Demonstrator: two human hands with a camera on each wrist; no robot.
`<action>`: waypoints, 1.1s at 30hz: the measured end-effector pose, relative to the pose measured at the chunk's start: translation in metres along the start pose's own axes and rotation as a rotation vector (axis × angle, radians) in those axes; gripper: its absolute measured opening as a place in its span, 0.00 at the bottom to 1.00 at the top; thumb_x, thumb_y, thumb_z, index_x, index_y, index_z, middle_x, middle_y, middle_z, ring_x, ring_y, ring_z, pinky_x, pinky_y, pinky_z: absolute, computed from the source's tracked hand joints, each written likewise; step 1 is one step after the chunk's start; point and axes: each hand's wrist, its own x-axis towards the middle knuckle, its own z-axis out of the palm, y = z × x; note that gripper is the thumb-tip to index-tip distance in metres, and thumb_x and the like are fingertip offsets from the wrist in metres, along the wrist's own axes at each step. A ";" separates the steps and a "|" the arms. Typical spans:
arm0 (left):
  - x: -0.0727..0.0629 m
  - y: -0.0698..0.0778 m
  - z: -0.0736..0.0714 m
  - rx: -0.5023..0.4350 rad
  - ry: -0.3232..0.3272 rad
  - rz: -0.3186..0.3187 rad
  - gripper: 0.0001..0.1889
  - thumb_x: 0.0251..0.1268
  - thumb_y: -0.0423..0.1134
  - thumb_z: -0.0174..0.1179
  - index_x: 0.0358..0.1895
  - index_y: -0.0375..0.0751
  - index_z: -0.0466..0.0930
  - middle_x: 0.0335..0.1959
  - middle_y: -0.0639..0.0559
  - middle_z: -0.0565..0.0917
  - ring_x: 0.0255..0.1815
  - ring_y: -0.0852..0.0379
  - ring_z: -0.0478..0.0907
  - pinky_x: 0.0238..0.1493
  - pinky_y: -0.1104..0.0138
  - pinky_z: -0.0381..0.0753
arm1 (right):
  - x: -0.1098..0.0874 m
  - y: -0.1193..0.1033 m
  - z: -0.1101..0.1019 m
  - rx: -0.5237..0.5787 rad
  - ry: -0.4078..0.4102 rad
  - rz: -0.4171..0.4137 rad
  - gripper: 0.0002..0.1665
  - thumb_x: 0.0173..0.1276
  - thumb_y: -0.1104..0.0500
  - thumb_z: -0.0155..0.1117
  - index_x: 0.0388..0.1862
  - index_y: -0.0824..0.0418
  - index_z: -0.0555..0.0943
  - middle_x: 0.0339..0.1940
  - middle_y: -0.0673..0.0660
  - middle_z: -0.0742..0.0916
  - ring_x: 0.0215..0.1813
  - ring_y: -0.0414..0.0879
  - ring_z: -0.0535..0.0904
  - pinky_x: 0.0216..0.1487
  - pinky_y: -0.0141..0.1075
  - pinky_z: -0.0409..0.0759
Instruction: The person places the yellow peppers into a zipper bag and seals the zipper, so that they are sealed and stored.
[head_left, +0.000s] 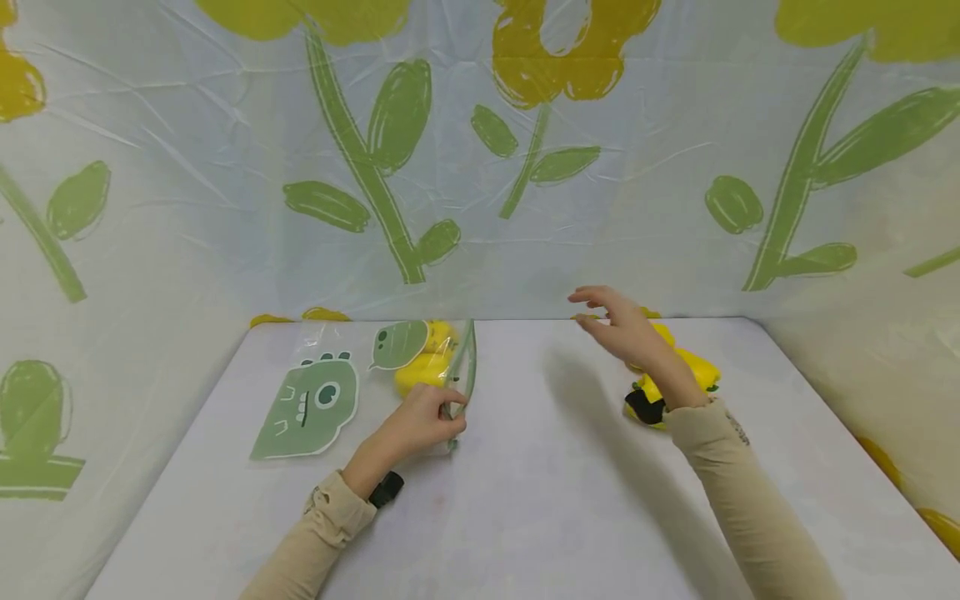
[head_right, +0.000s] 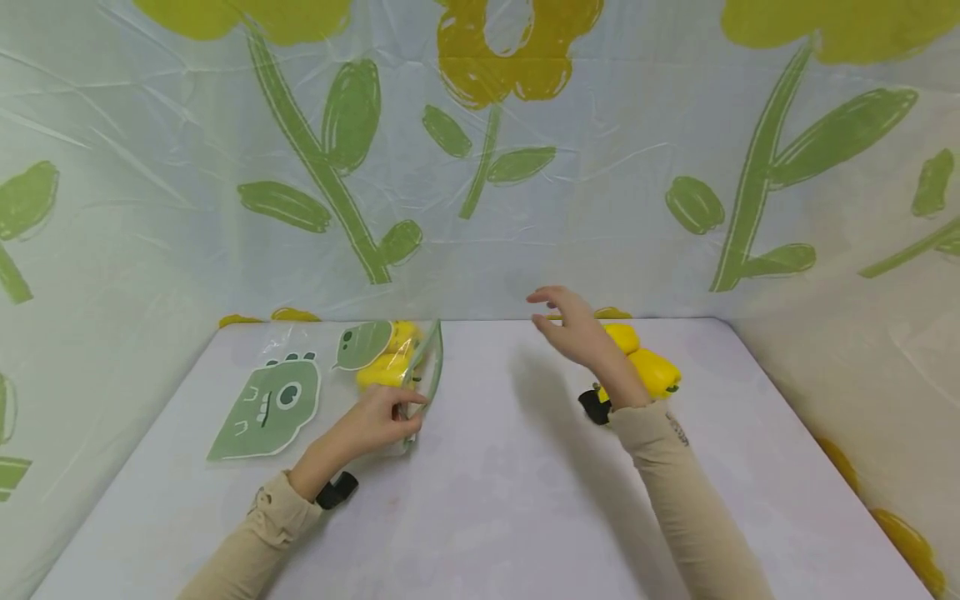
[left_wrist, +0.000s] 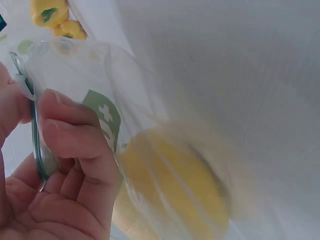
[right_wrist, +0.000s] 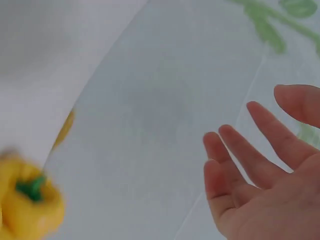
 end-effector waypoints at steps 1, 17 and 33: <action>0.000 -0.001 0.000 -0.001 0.003 0.000 0.13 0.53 0.29 0.60 0.42 0.31 0.87 0.20 0.55 0.79 0.15 0.68 0.65 0.20 0.73 0.67 | 0.000 0.005 -0.008 -0.028 0.007 0.015 0.23 0.76 0.63 0.54 0.67 0.67 0.72 0.71 0.66 0.70 0.69 0.66 0.65 0.66 0.62 0.63; -0.002 -0.004 0.000 -0.014 0.004 0.005 0.15 0.54 0.31 0.61 0.45 0.29 0.87 0.18 0.57 0.79 0.16 0.68 0.66 0.21 0.73 0.69 | 0.023 0.087 -0.049 -0.420 -0.446 0.414 0.36 0.62 0.75 0.47 0.69 0.55 0.75 0.71 0.73 0.66 0.66 0.75 0.60 0.60 0.73 0.60; -0.001 -0.005 -0.001 -0.014 0.010 0.014 0.13 0.54 0.30 0.62 0.43 0.30 0.87 0.20 0.56 0.81 0.17 0.68 0.67 0.22 0.73 0.70 | 0.024 0.081 -0.043 -0.403 -0.503 0.576 0.44 0.52 0.74 0.57 0.68 0.45 0.73 0.73 0.69 0.64 0.55 0.65 0.66 0.43 0.50 0.72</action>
